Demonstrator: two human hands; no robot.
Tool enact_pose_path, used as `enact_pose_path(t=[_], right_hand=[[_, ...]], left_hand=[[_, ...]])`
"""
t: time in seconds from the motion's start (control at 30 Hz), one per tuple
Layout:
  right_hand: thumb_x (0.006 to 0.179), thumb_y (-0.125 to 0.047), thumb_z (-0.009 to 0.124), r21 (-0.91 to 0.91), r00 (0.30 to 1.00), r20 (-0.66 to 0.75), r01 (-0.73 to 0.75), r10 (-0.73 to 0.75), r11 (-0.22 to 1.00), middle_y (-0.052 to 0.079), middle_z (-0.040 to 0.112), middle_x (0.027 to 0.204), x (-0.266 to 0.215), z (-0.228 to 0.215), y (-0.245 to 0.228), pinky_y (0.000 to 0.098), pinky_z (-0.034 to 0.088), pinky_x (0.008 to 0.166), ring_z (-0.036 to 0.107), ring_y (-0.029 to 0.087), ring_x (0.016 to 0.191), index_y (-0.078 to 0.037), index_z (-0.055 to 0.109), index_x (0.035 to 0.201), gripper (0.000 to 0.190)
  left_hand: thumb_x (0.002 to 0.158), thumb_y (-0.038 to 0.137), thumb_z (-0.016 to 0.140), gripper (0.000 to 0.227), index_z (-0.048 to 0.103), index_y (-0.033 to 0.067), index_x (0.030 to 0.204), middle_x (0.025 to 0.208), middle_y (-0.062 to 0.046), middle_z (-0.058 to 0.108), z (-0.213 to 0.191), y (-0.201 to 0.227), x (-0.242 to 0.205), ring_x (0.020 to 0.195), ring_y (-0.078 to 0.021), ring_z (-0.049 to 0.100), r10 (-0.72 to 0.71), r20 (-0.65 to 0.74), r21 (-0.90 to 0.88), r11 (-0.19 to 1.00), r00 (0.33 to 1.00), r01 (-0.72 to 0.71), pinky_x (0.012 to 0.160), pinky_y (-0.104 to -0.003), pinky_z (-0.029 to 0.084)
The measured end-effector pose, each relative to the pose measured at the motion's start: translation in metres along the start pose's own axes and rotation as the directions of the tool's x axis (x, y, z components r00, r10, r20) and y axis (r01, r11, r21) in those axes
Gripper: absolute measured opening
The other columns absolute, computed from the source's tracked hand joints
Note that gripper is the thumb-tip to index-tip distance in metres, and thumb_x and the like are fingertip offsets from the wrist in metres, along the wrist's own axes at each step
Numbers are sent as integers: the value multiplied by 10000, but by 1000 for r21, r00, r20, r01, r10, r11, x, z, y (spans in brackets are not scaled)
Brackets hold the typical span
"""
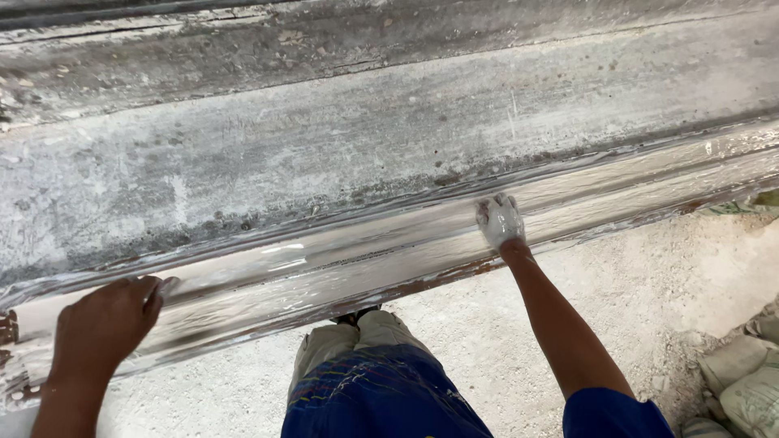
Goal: The person applies a white plaster-like substance to a long decorative molding using a trowel and a sponge. They repeatedly dip the tools into a bucket of white liquid and spread the material along the molding's surface, smoothing it with their hands and the sponge.
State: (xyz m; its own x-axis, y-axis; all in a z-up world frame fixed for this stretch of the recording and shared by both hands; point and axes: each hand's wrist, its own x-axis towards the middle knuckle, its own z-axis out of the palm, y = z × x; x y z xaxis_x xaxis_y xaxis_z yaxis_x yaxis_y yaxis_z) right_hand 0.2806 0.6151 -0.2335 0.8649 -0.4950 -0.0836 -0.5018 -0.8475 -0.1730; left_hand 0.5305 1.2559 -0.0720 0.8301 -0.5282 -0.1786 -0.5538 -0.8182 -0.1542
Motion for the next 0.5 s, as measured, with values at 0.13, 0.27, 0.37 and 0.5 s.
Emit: enact_pose_path(t=[0.13, 0.27, 0.37, 0.5], right_hand=[[954, -288, 630, 3, 995, 100, 14, -14, 1000, 158, 649, 1201, 5, 25, -9, 448, 375, 1167, 541, 327, 1263, -78, 645, 1198, 322], [1012, -357, 594, -16, 975, 147, 172, -167, 985, 140, 627, 1277, 7, 47, -44, 480, 279, 1232, 541, 304, 1274, -86, 638, 1220, 345], [1001, -336, 605, 45, 977, 111, 178, -182, 983, 131, 624, 1302, -5, 49, -74, 506, 283, 1209, 528, 314, 1298, -130, 661, 1178, 277], [909, -250, 668, 153, 988, -7, 156, -156, 976, 116, 645, 1267, -19, 34, -107, 507, 357, 1139, 488, 373, 1317, -178, 682, 1185, 286]], left_hand=[[1017, 392, 618, 217, 727, 247, 1137, 914, 11, 735, 37, -12, -8, 763, -193, 734, 31, -112, 26, 999, 993, -28, 619, -339, 581], [997, 408, 634, 201, 718, 254, 1096, 938, 30, 743, 50, -15, -10, 815, -191, 745, 52, -77, 35, 998, 996, -50, 670, -344, 594], [977, 441, 624, 264, 712, 252, 1139, 975, 27, 754, 47, -16, -10, 864, -203, 756, 69, -50, 29, 997, 996, -68, 682, -354, 606], [957, 495, 614, 362, 707, 263, 1218, 1043, 21, 766, 44, -22, -8, 853, -196, 768, 71, 9, 73, 995, 997, -72, 701, -361, 625]])
